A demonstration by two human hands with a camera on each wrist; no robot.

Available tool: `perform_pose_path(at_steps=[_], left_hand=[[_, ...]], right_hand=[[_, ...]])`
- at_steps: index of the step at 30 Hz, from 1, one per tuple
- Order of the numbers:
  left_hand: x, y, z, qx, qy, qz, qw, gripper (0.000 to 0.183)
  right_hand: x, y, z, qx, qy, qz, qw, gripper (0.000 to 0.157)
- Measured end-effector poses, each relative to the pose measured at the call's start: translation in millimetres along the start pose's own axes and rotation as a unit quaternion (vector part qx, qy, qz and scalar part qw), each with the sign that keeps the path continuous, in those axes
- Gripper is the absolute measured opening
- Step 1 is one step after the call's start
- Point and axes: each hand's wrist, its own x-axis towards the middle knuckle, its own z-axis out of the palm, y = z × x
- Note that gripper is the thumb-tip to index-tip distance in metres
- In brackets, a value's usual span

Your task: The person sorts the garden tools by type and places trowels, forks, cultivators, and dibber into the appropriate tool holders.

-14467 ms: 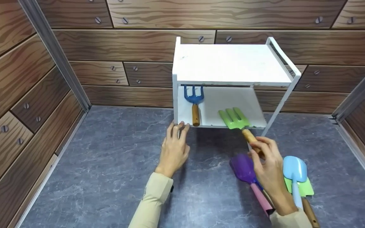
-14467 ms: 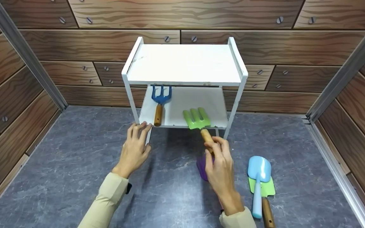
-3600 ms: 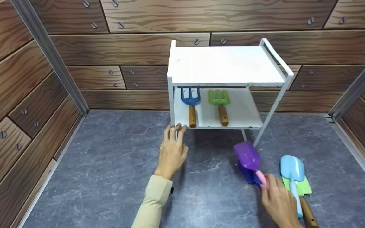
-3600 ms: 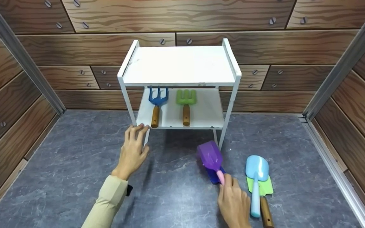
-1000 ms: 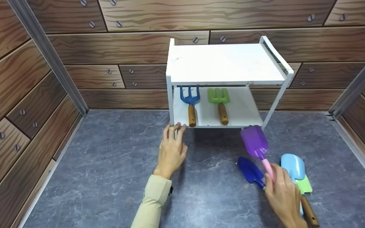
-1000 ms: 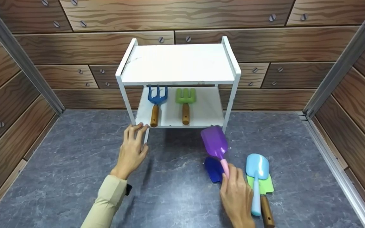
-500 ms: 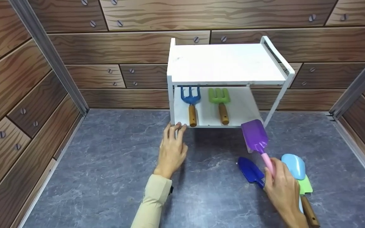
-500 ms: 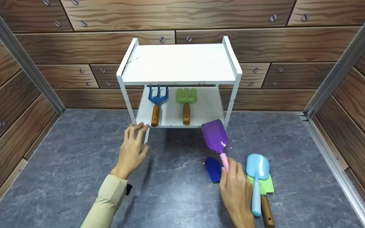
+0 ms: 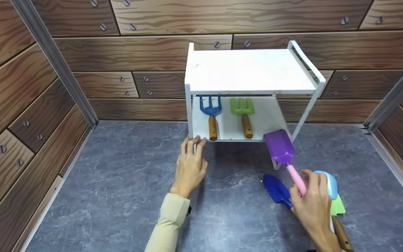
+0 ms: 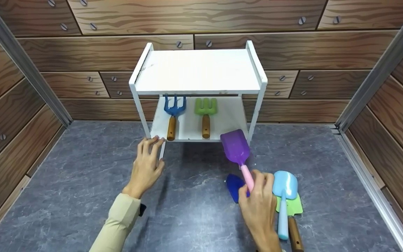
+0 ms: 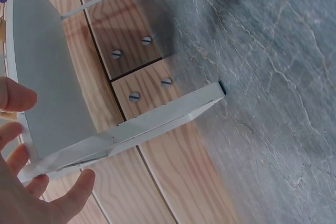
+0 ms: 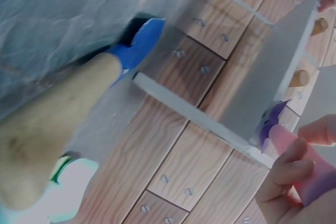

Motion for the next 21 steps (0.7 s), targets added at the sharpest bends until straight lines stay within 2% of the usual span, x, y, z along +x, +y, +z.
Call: perform_pose_path(at_steps=[3,6,15,18,21], left_hand=[[-0.4,-0.2,0.1,-0.001,0.000,0.000,1.0000,0.059],[-0.6,-0.5,0.2,0.000,-0.002,-0.001,1.0000,0.059],[0.2,-0.4,-1.0,0.015,0.004,0.009,0.9998,0.059],[0.4,-0.5,-1.1,0.013,0.002,0.009,0.9999,0.058],[0.6,-0.9,-1.2,0.011,0.001,0.008,0.9999,0.059]], right_hand=[[2.9,-6.0,-0.2,0.014,0.012,0.008,1.000,0.039],[6.4,-9.6,1.1,0.034,0.034,-0.002,0.999,0.036],[14.3,-14.5,14.7,0.092,0.145,-0.048,0.984,0.023],[14.9,-17.5,17.6,0.112,0.164,-0.046,0.979,0.019],[15.0,-20.7,19.0,0.128,0.167,-0.041,0.977,0.025]])
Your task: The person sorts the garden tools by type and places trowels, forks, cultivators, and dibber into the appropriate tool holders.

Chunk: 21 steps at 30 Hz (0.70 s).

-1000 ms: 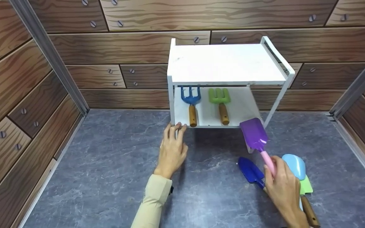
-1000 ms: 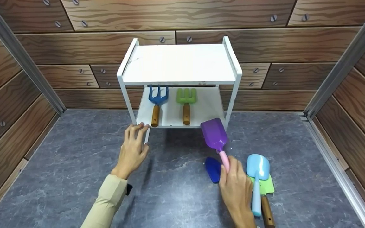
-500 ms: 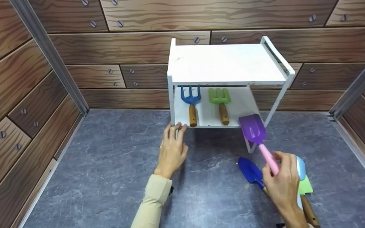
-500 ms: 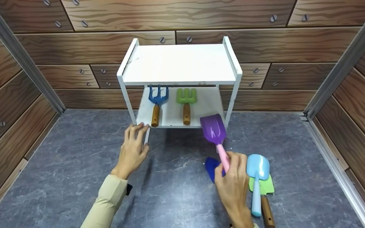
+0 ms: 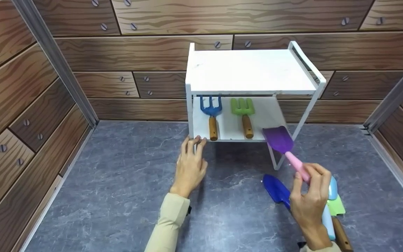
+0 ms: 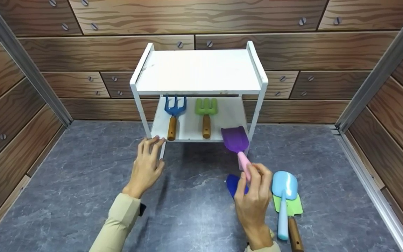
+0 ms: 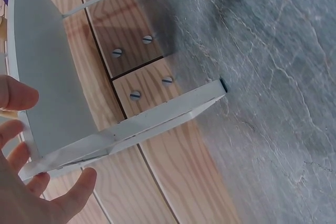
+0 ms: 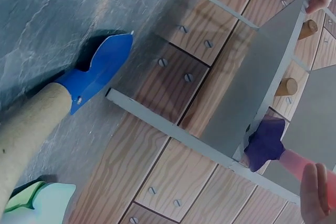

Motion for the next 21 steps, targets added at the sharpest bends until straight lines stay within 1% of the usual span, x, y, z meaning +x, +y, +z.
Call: perform_pose_path(at_steps=[2,4,9,12,16,21], left_hand=[[-0.1,-0.1,0.2,0.000,-0.001,-0.002,1.0000,0.060],[-0.2,0.0,0.3,0.000,-0.001,-0.002,1.0000,0.060],[-0.8,0.1,0.4,-0.003,-0.005,-0.006,1.0000,0.060],[-1.0,-0.1,0.4,-0.006,-0.007,-0.008,0.9999,0.060],[-1.1,-0.5,0.6,-0.009,-0.010,-0.009,0.9999,0.060],[-1.3,-0.7,0.3,-0.004,-0.010,-0.004,0.9999,0.058]], right_hand=[[0.1,-1.3,1.0,0.000,-0.001,-0.002,1.000,0.030],[0.9,-2.2,2.2,-0.008,0.004,-0.015,1.000,0.034],[4.9,-6.8,7.4,-0.014,0.046,-0.057,0.997,0.044],[8.7,-9.9,10.0,-0.011,0.061,-0.078,0.995,0.041],[10.9,-8.4,12.1,-0.018,0.059,-0.100,0.993,0.039],[9.3,-0.3,15.2,-0.024,0.053,-0.099,0.993,0.035]])
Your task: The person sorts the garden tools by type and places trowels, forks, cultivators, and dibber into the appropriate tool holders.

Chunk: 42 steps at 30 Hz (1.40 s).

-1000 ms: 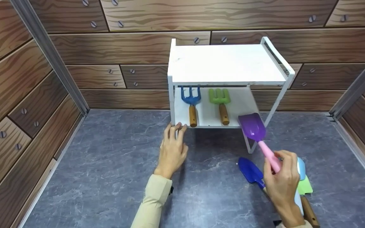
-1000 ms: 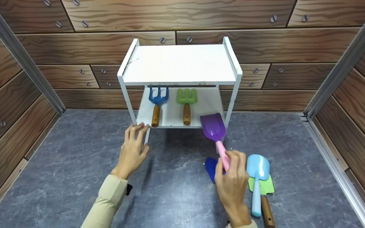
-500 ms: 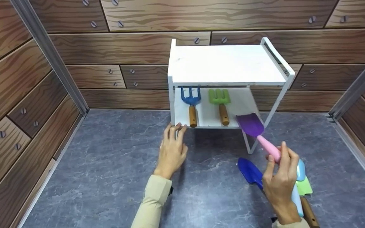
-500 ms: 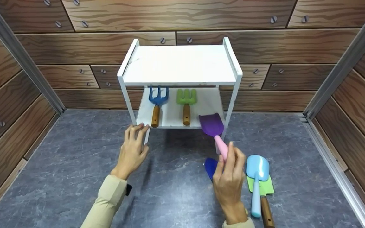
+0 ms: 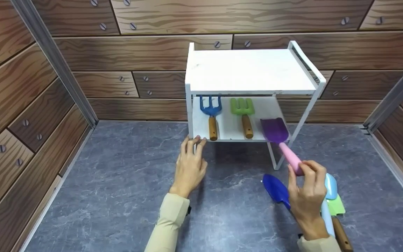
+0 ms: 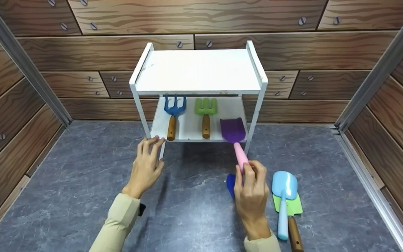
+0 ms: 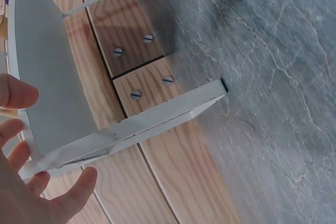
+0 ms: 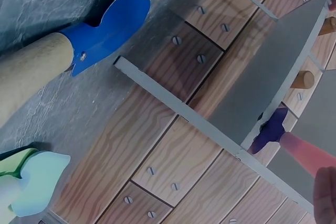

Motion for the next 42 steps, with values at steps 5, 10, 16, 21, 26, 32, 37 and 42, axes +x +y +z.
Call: perform_pose_path(at_steps=[5,10,16,21,26,32,37,42], left_hand=[[0.2,0.4,-0.4,0.001,0.000,-0.001,1.0000,0.059],[0.3,0.2,0.1,-0.002,-0.006,-0.004,1.0000,0.060],[0.7,0.7,-1.0,-0.005,-0.008,-0.006,0.9999,0.060],[1.4,0.1,-1.0,-0.003,-0.005,-0.003,1.0000,0.060],[1.0,0.0,-0.9,0.000,-0.003,-0.002,1.0000,0.060],[0.6,-0.2,-1.0,0.002,-0.006,-0.005,1.0000,0.061],[0.5,-0.3,-0.7,0.006,-0.007,-0.004,0.9999,0.061],[0.4,-0.4,-0.1,0.007,-0.007,-0.004,0.9999,0.061]], right_hand=[[-0.7,8.0,4.6,0.003,-0.016,0.015,1.000,0.021],[-0.5,16.5,12.1,0.001,-0.036,0.028,0.999,0.022],[-2.8,21.6,20.0,0.004,-0.064,0.049,0.997,0.035],[-2.5,24.3,24.3,0.008,-0.084,0.066,0.994,0.035],[-1.1,29.2,29.6,-0.005,-0.107,0.061,0.992,0.030],[-0.4,36.7,35.7,-0.040,-0.145,0.054,0.987,0.025],[-0.1,42.5,39.3,-0.060,-0.158,0.051,0.984,0.027],[2.3,46.2,43.9,-0.068,-0.164,0.055,0.983,0.027]])
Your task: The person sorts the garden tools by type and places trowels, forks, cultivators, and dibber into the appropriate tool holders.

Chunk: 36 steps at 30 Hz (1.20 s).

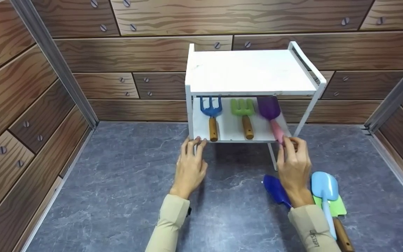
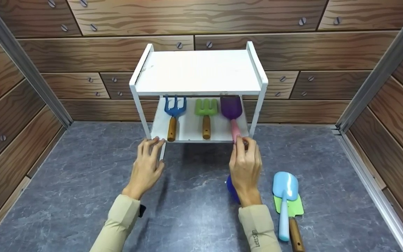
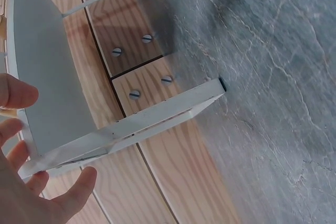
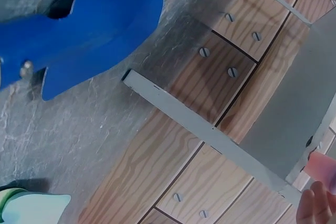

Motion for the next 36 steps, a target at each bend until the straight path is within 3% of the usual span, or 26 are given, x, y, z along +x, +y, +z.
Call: perform_pose_path(at_steps=[18,27,36], left_hand=[[-1.2,1.0,-1.0,-0.003,0.000,-0.002,1.0000,0.060],[-2.1,0.9,-1.3,-0.006,0.000,-0.004,1.0000,0.061],[0.3,1.5,-3.2,-0.004,-0.015,-0.011,0.9998,0.062]], right_hand=[[11.3,5.7,6.6,-0.011,-0.005,0.000,1.000,0.024],[4.9,5.2,-1.3,-0.006,-0.011,0.011,1.000,0.031],[-6.6,8.0,-13.5,-0.007,-0.016,0.014,1.000,0.025]])
